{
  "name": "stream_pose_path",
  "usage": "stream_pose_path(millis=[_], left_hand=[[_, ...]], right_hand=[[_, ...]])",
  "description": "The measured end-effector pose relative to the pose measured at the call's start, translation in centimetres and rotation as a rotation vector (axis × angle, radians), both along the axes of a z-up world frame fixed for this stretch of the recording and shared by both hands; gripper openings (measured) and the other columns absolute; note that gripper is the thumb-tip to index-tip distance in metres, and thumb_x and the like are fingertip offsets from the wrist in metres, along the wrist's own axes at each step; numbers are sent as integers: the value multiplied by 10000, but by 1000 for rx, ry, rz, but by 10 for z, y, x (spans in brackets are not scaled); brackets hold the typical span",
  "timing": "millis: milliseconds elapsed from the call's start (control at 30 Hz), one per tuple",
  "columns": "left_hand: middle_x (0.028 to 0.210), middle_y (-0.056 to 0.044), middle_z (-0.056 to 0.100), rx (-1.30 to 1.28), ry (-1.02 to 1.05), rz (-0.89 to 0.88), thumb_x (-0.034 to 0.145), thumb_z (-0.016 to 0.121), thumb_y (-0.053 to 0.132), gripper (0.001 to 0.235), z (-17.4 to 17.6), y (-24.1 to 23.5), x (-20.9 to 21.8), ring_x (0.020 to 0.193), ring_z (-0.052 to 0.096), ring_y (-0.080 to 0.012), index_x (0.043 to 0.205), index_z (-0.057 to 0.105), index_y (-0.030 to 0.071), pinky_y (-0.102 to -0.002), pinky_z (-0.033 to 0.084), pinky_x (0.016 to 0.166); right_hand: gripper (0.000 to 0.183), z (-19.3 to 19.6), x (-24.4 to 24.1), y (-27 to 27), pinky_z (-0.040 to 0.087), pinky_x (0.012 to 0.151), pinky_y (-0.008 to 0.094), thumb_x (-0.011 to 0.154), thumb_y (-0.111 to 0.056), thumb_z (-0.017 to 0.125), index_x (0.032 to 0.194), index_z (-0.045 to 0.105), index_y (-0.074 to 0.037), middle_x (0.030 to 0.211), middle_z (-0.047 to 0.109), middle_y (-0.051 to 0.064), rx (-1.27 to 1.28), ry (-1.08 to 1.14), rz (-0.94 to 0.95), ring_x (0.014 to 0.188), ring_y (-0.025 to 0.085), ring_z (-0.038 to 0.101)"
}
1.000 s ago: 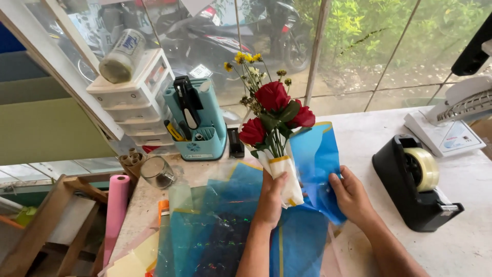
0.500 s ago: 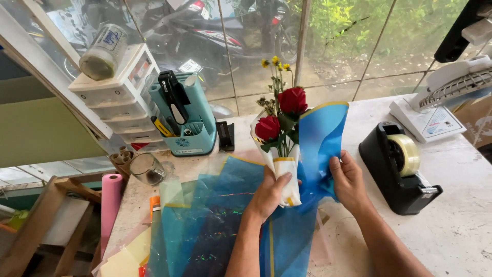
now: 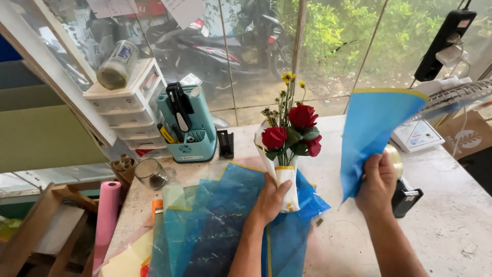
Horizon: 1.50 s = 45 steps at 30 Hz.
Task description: Selecting and layering multiple colored plastic sheets to wrap a small bouquet of roses and yellow flowers.
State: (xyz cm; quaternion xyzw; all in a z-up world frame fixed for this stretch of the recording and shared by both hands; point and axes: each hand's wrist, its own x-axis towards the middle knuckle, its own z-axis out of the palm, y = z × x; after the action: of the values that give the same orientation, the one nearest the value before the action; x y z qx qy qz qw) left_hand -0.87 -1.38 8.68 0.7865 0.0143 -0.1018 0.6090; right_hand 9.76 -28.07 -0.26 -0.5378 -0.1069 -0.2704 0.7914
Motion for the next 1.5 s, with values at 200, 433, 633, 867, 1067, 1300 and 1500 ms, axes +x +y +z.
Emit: stream_pose_path(millis=[200,433,633,867,1067,1300,1500], left_hand=[[1528,-377,407,-248,-111,64,1006,509,499,832,-12,-5,6,1453,402,-478,1603,165,34,-597,306,1199],[1563,-313,395,-347,-266,113,1058,477,417,734,-22,1,16,1448,431,-402,1605,201,13,-566,333,1186],[1280,-268,637,-215,-265,42,1049,566,474,762,-41,4,21,1184,661,-368,1578,312,-12,-516,530,974],[926,-257,714,283,-492,355,1046,505,355,566,-52,3,27,936,726,-438,1413,490,-75,-513,605,774],[1016,-178,666,752,-291,497,981,488,342,352,-53,33,29,917,731,-400,1167,622,75,-510,632,741],[980,-245,745,792,165,91,816,629,366,457,-82,77,26,861,744,-411,1020,746,-25,-535,632,694],[1423,-281,592,711,273,35,943,572,489,714,-35,95,22,1276,601,-453,1368,618,-83,-588,531,1025]], right_hand=[[278,8,-15,51,391,558,334,1117,-230,572,893,590,-65,720,529,53,-480,290,-130,677,169,456],[531,5,-30,60,612,848,589,877,-360,803,1281,616,-71,1224,625,226,-1193,464,-154,1077,455,706],[431,48,-62,96,553,851,545,1082,-421,452,1410,555,-161,1222,594,184,-984,241,120,1029,397,674],[663,38,-65,102,614,810,604,985,-490,638,1548,390,-243,1392,339,250,-1091,322,309,1035,445,681],[560,37,-68,106,604,882,670,969,-525,639,1482,489,-357,1475,259,247,-1135,340,341,1157,575,626],[532,25,-58,107,608,929,642,949,-581,653,1443,523,-431,1509,281,185,-1118,362,340,1192,562,621],[480,19,-66,111,561,980,614,938,-405,702,1391,598,-284,1429,349,220,-1150,61,42,1228,548,565]])
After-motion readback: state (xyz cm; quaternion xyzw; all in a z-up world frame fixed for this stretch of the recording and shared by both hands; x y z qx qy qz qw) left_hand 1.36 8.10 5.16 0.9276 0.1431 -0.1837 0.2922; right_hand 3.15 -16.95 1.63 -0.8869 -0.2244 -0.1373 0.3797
